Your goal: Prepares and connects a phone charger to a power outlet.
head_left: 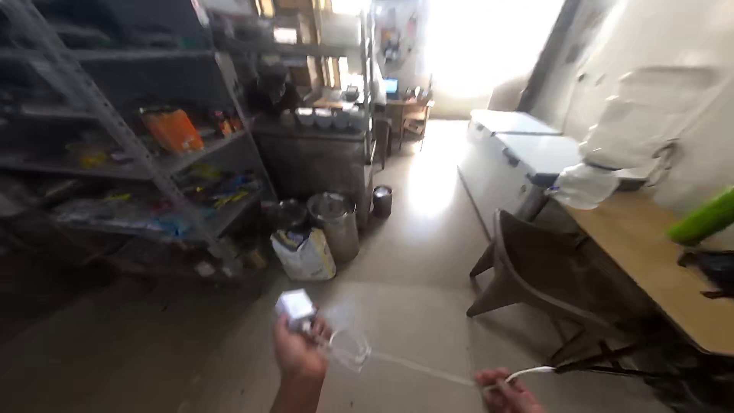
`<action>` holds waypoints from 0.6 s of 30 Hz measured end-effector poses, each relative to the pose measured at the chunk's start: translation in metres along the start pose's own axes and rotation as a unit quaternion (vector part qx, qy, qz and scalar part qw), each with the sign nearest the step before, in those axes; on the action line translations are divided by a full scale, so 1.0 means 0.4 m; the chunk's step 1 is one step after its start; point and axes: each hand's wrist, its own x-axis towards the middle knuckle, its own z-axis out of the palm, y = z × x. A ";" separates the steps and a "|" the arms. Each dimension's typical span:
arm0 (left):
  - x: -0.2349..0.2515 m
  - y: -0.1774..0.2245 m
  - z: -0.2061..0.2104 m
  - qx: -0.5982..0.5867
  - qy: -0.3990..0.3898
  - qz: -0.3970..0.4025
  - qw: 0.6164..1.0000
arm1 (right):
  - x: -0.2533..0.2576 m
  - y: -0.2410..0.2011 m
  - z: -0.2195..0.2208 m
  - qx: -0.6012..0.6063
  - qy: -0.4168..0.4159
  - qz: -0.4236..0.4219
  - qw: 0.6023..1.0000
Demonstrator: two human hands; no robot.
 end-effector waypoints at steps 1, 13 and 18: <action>0.080 -0.026 0.064 -0.008 0.009 -0.007 1.000 | 0.078 -0.040 0.003 0.005 0.015 -0.013 1.000; 0.946 -0.298 0.792 -0.100 -0.105 0.025 0.989 | 1.219 -0.437 0.058 -0.023 -0.055 -0.060 0.996; 1.283 -0.377 1.018 -0.132 -0.116 0.054 0.983 | 1.729 -0.635 0.102 -0.074 0.004 -0.129 0.989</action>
